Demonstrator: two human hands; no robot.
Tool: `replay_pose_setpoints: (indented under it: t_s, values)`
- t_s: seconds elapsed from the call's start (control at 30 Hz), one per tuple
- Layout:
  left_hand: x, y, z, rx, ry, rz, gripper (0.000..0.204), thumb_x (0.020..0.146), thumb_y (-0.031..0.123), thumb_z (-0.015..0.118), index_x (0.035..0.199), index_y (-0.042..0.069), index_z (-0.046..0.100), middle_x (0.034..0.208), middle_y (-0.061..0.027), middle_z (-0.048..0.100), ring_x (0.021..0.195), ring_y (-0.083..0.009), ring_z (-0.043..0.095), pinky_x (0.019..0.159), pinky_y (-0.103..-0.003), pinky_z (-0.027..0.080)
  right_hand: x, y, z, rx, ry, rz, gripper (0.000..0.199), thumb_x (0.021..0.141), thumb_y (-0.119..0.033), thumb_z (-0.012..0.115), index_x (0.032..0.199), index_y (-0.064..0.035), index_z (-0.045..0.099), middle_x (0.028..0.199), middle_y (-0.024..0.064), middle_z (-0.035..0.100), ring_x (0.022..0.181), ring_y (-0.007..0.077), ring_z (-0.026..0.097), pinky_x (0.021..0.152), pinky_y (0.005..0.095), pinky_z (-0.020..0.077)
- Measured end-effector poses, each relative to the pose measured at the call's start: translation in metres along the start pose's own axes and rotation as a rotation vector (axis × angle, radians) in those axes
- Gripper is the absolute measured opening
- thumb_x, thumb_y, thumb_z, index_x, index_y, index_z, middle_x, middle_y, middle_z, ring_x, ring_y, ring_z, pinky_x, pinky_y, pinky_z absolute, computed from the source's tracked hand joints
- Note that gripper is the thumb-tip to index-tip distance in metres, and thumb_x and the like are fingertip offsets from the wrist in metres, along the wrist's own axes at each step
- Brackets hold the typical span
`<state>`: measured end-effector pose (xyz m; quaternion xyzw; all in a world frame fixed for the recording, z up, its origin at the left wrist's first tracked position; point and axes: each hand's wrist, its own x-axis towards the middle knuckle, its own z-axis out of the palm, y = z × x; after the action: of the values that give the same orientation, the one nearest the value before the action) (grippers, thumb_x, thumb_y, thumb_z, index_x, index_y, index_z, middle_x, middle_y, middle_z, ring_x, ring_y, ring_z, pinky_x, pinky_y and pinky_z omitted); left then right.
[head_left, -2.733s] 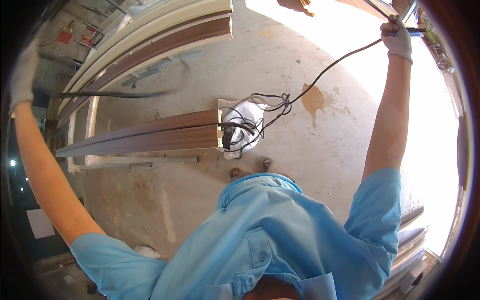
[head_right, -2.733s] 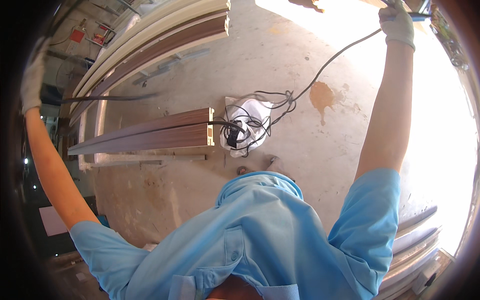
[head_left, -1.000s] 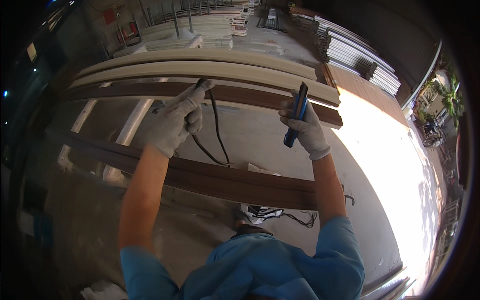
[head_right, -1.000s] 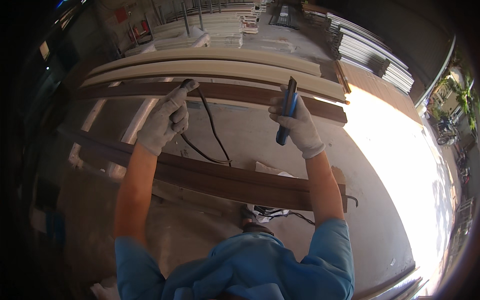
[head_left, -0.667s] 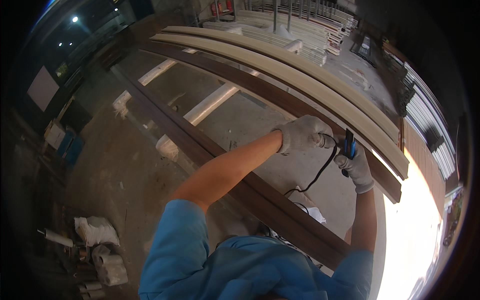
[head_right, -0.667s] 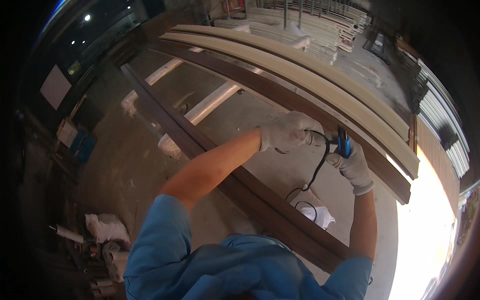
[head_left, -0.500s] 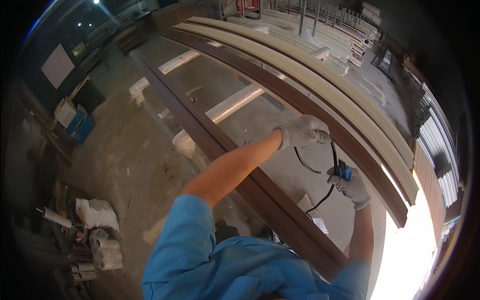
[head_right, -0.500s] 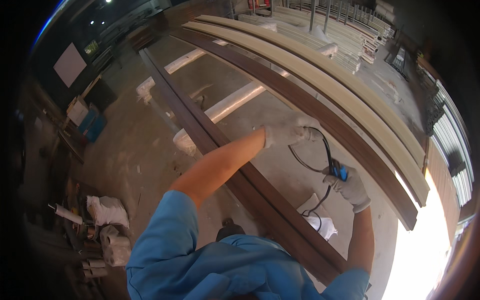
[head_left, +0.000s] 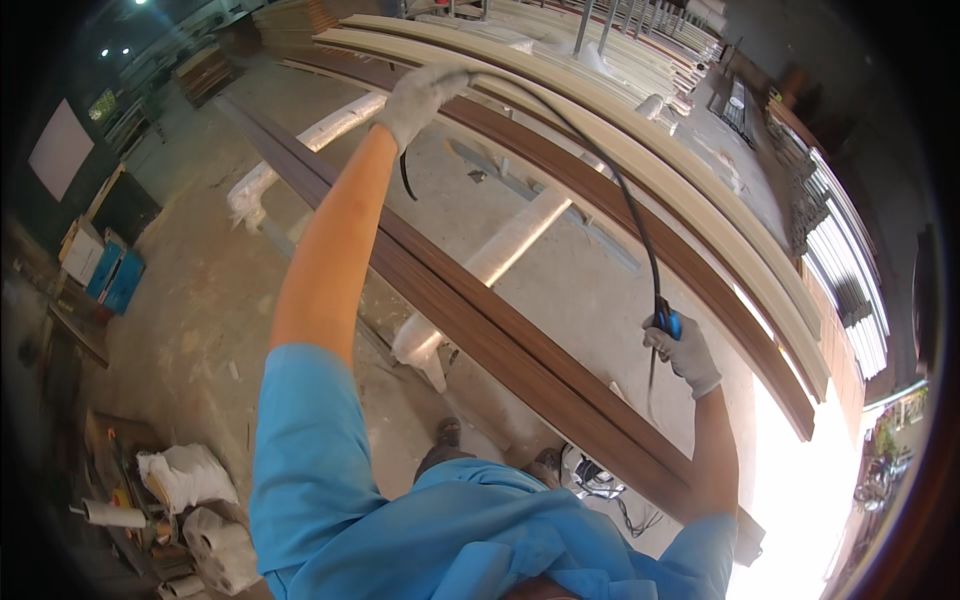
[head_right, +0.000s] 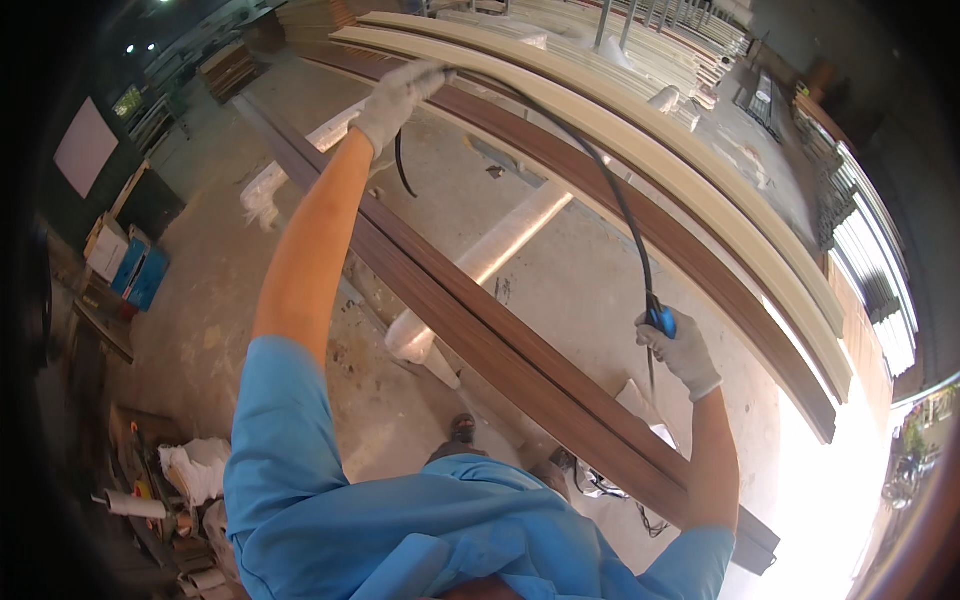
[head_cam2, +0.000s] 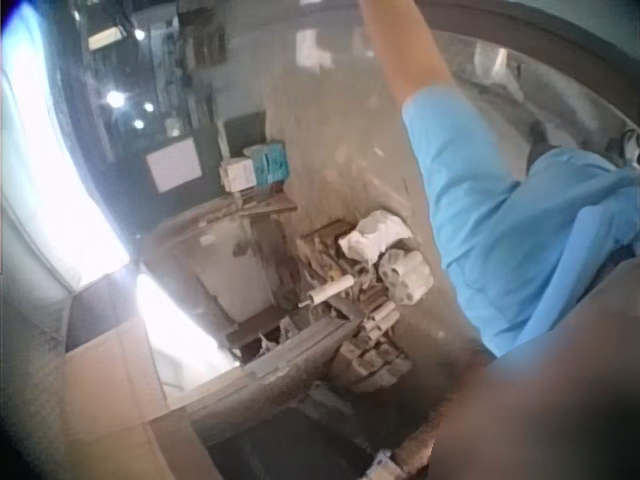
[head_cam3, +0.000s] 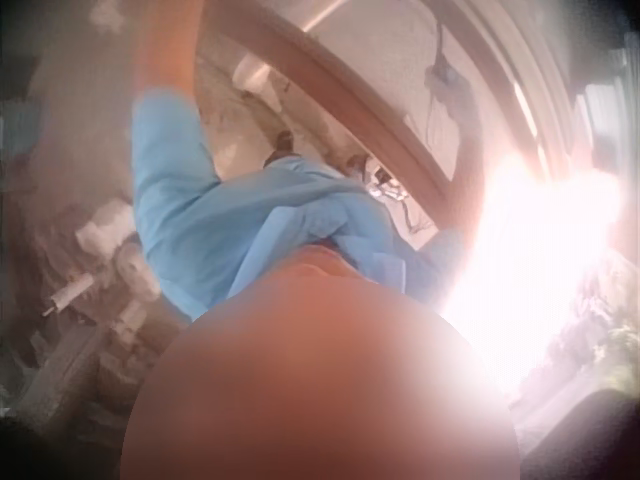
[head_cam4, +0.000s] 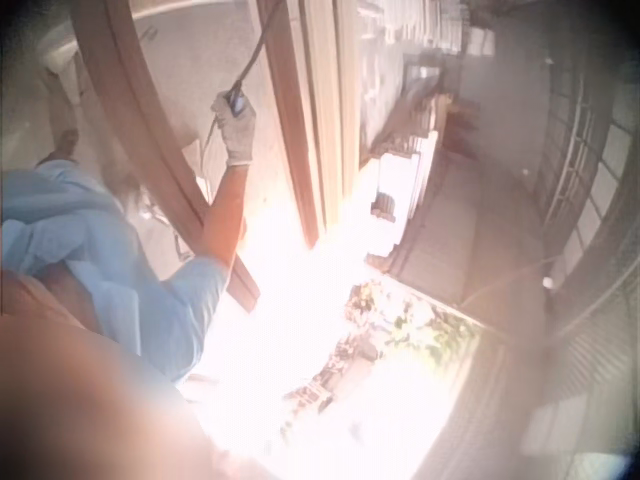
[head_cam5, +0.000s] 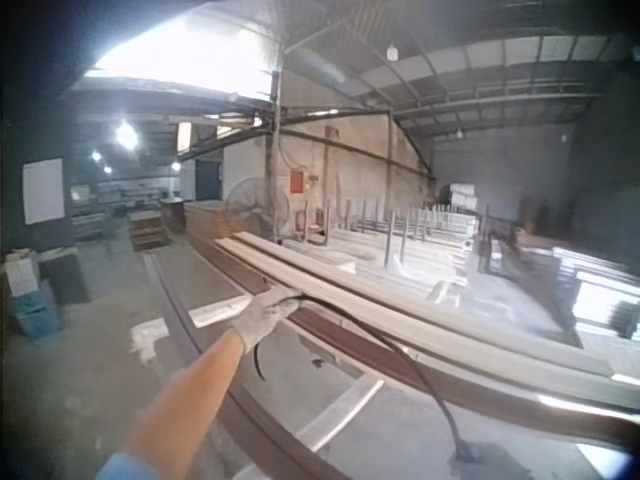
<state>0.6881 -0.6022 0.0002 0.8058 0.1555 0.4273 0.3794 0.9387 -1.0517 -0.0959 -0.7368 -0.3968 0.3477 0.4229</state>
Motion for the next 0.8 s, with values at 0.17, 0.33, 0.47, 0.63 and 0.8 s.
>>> replay_pose_setpoints:
  t_s: [0.17, 0.33, 0.47, 0.63, 0.8]
  values:
    - [-0.056, -0.111, 0.0, 0.812, -0.069, -0.302, 0.041, 0.087, 0.021, 0.072, 0.125, 0.007, 0.066, 0.142, -0.0181, 0.055, 0.143, -0.0304, 0.038, 0.112, -0.034, 0.038, 0.047, -0.013, 0.051, -0.202, 0.033, 0.022, 0.022, 0.088, -0.021, 0.07, 0.103, -0.004, 0.068, 0.077, 0.0045, 0.068, 0.069, 0.0114, 0.062, 0.064, 0.0278, 0.0507]
    - [-0.086, -0.163, 0.041, 0.2, -0.16, -0.531, 0.051, 0.091, 0.024, 0.068, 0.137, 0.006, 0.056, 0.141, -0.0154, 0.055, 0.129, -0.0319, 0.053, 0.108, -0.038, 0.042, 0.087, 0.007, 0.078, -0.542, 0.094, -0.235, 0.043, 0.084, -0.038, 0.077, 0.111, -0.0058, 0.069, 0.101, 0.0145, 0.072, 0.093, 0.0315, 0.069, 0.085, 0.0409, 0.0517]
    - [-0.095, -0.158, 0.086, -0.325, -0.057, -0.833, 0.052, 0.094, 0.025, 0.068, 0.141, 0.007, 0.053, 0.133, -0.0098, 0.059, 0.112, -0.0251, 0.062, 0.097, -0.036, 0.05, 0.133, 0.017, 0.011, -0.669, 0.436, -0.306, 0.041, 0.085, -0.036, 0.075, 0.119, -0.0139, 0.068, 0.11, 0.0161, 0.07, 0.101, 0.0366, 0.066, 0.09, 0.0444, 0.0511]
    - [-0.081, -0.162, 0.106, -0.707, 0.042, -0.961, 0.053, 0.094, 0.03, 0.07, 0.139, 0.01, 0.052, 0.115, -0.0074, 0.062, 0.1, -0.0249, 0.064, 0.089, -0.04, 0.054, 0.179, 0.036, -0.096, -0.915, 0.412, -0.082, 0.035, 0.091, -0.035, 0.068, 0.118, -0.0129, 0.068, 0.109, 0.0172, 0.071, 0.104, 0.0382, 0.066, 0.091, 0.046, 0.0502]
    - [-0.056, -0.2, 0.128, -0.816, 0.121, -1.063, 0.055, 0.091, 0.035, 0.074, 0.137, 0.011, 0.054, 0.112, -0.0117, 0.062, 0.103, -0.0268, 0.064, 0.089, -0.046, 0.055, 0.216, 0.063, -0.138, -0.656, 0.149, -0.017, 0.036, 0.094, -0.037, 0.063, 0.116, -0.0092, 0.068, 0.106, 0.0204, 0.071, 0.097, 0.0387, 0.066, 0.09, 0.0449, 0.0492]
